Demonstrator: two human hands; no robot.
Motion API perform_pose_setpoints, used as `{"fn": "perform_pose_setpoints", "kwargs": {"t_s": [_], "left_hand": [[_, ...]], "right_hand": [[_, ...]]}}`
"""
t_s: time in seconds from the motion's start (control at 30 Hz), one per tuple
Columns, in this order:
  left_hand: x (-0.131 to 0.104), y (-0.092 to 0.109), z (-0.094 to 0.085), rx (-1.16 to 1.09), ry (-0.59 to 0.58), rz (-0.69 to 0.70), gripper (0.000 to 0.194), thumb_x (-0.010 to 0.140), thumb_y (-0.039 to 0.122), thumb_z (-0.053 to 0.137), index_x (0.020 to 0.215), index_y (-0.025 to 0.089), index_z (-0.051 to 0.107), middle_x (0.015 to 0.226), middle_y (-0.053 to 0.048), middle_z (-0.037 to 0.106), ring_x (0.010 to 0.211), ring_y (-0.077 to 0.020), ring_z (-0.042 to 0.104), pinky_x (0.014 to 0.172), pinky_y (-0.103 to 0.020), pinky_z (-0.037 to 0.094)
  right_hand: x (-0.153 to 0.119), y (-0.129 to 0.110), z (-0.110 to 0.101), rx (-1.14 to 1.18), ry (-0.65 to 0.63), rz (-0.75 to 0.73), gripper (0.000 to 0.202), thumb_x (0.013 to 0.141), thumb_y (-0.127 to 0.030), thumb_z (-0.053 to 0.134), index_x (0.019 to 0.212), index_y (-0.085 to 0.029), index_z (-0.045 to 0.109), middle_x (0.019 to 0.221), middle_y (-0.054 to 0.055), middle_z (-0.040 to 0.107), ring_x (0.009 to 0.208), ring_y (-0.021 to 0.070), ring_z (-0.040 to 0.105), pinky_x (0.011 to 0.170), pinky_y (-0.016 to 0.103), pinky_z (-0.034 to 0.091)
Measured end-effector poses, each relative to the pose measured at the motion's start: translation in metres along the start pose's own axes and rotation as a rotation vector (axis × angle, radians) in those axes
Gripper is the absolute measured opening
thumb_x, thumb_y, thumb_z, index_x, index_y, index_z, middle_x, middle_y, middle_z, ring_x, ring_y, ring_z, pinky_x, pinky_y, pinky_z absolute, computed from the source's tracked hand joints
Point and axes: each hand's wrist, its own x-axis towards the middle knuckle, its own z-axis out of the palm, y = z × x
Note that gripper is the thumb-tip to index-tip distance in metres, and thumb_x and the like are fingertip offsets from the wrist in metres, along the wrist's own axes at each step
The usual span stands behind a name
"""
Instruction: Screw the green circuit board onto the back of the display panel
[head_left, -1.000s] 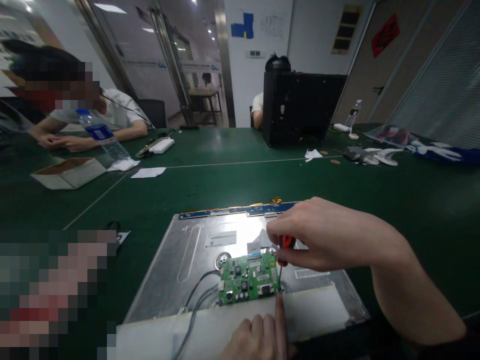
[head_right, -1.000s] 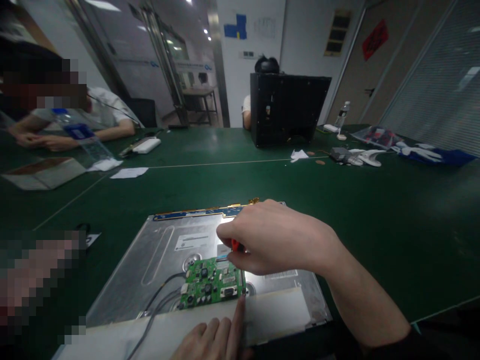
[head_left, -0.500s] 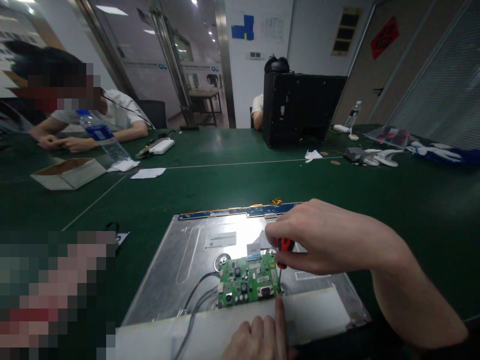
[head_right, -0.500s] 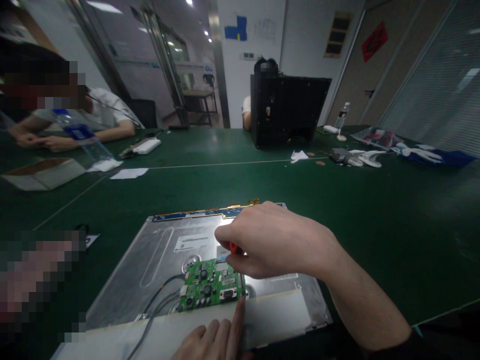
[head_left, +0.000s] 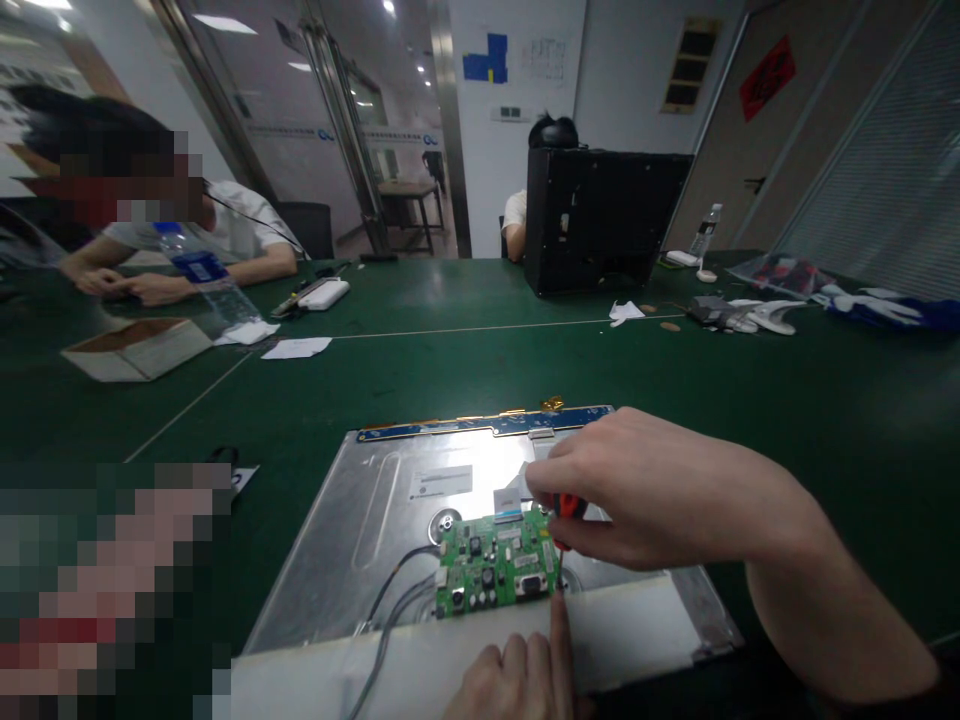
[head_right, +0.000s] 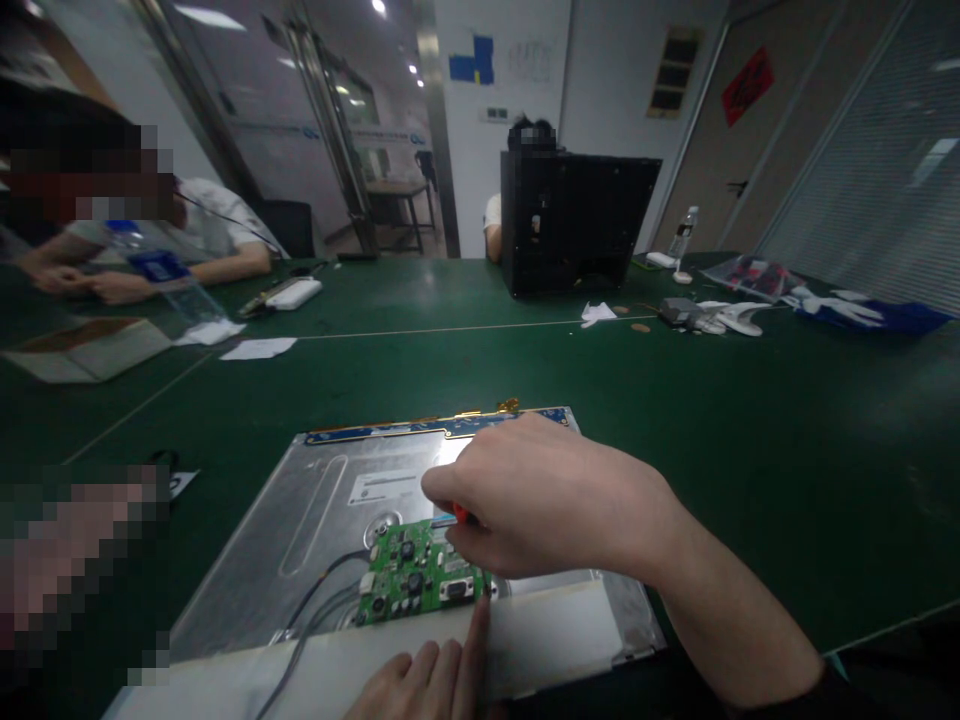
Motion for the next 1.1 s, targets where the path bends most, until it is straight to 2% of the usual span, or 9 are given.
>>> {"fn": "perform_pose_setpoints", "kwargs": {"t_s": [0.27, 0.4, 0.67, 0.87, 1.03, 1.1], "left_hand": [[0.003, -0.005, -0.008, -0.03, -0.003, 0.019, 0.056, 0.095, 0.038, 0.041, 0.134, -0.003, 0.044, 0.056, 0.0, 0.048, 0.045, -0.0157, 0.046, 0.037, -0.028, 0.03], [0.001, -0.002, -0.005, -0.007, 0.063, -0.027, 0.056, 0.093, 0.038, 0.044, 0.132, -0.002, 0.046, 0.053, 0.001, 0.047, 0.043, -0.0155, 0.045, 0.037, -0.029, 0.029], [0.0, -0.001, -0.002, -0.007, 0.08, -0.029, 0.051, 0.091, 0.037, 0.047, 0.123, -0.001, 0.054, 0.053, 0.001, 0.047, 0.042, -0.0153, 0.045, 0.036, -0.029, 0.028], [-0.001, 0.0, -0.001, 0.001, 0.076, -0.041, 0.056, 0.089, 0.038, 0.047, 0.128, -0.003, 0.046, 0.054, 0.002, 0.049, 0.042, -0.0152, 0.046, 0.037, -0.029, 0.028], [0.0, 0.0, -0.001, 0.005, 0.086, -0.053, 0.057, 0.092, 0.036, 0.039, 0.131, -0.006, 0.039, 0.054, 0.002, 0.048, 0.042, -0.0157, 0.045, 0.037, -0.029, 0.028], [0.0, 0.0, 0.0, 0.005, 0.091, -0.053, 0.056, 0.093, 0.034, 0.037, 0.132, -0.006, 0.038, 0.054, 0.002, 0.047, 0.042, -0.0158, 0.045, 0.037, -0.03, 0.027]], "right_hand": [[-0.001, -0.005, 0.002, -0.018, 0.011, -0.01, 0.01, 0.086, -0.024, 0.052, 0.083, -0.02, 0.061, 0.071, -0.001, 0.062, 0.06, 0.0126, 0.049, 0.055, 0.027, 0.029], [-0.002, -0.007, 0.003, -0.042, 0.018, -0.003, 0.007, 0.085, -0.024, 0.054, 0.083, -0.02, 0.06, 0.07, -0.002, 0.061, 0.06, 0.013, 0.049, 0.053, 0.028, 0.027], [-0.008, -0.012, 0.008, -0.082, 0.063, 0.054, 0.01, 0.085, -0.029, 0.057, 0.079, -0.02, 0.058, 0.068, -0.002, 0.061, 0.058, 0.0136, 0.05, 0.05, 0.029, 0.022], [-0.014, -0.017, 0.009, -0.079, 0.056, 0.077, 0.015, 0.086, -0.031, 0.055, 0.076, -0.02, 0.054, 0.067, -0.001, 0.061, 0.056, 0.0135, 0.049, 0.049, 0.028, 0.023], [-0.015, -0.019, 0.008, -0.054, 0.009, 0.029, 0.001, 0.084, -0.02, 0.053, 0.083, -0.02, 0.053, 0.076, 0.0, 0.061, 0.063, 0.0141, 0.05, 0.05, 0.028, 0.028], [-0.016, -0.018, 0.009, -0.053, 0.005, 0.013, 0.002, 0.083, -0.018, 0.053, 0.083, -0.02, 0.052, 0.076, 0.0, 0.061, 0.062, 0.0141, 0.049, 0.05, 0.028, 0.028]]}}
